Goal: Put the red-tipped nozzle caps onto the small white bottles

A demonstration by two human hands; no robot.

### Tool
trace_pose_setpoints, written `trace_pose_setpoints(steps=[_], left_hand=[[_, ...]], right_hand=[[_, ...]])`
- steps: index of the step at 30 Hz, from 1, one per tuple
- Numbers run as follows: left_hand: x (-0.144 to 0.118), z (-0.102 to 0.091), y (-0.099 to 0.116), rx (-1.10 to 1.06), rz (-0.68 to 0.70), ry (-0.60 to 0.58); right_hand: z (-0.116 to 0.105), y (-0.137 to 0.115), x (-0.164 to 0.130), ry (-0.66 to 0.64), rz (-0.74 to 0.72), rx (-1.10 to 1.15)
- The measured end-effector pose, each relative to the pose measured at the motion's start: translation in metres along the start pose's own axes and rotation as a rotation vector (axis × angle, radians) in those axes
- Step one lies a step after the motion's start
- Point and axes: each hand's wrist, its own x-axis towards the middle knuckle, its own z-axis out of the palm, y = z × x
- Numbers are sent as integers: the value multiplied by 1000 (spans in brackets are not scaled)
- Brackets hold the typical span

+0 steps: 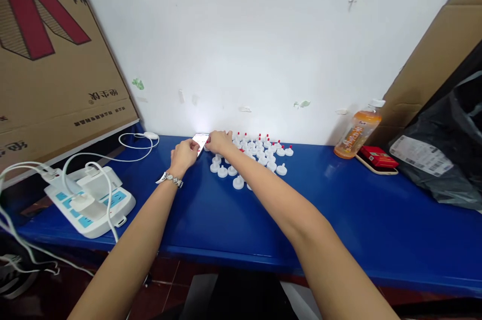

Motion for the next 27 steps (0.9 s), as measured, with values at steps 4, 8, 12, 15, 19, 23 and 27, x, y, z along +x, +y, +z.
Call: trace_pose_setpoints(steps=[4, 8, 12, 15, 19, 23, 27], left_hand=[[0, -3, 0, -3, -18, -4], [-2, -7, 3, -12, 25, -16], [-8, -7, 16, -56, 186, 10], [-16, -3, 32, -105, 363, 30], [-30, 6, 54, -224, 604, 14], [-49, 12, 73, -438, 754, -96], [-62, 13, 83, -413, 826, -186]], right_hand=[[4, -5, 3, -3, 30, 29], [-14, 3, -9, 63, 45, 160], [-43, 31, -45, 124, 2, 546], [-60, 55, -81, 86, 8, 905], [-69, 74, -123, -11, 7, 1157], [-64, 73, -144, 47, 28, 1192], [-57, 64, -148, 73, 34, 1210]])
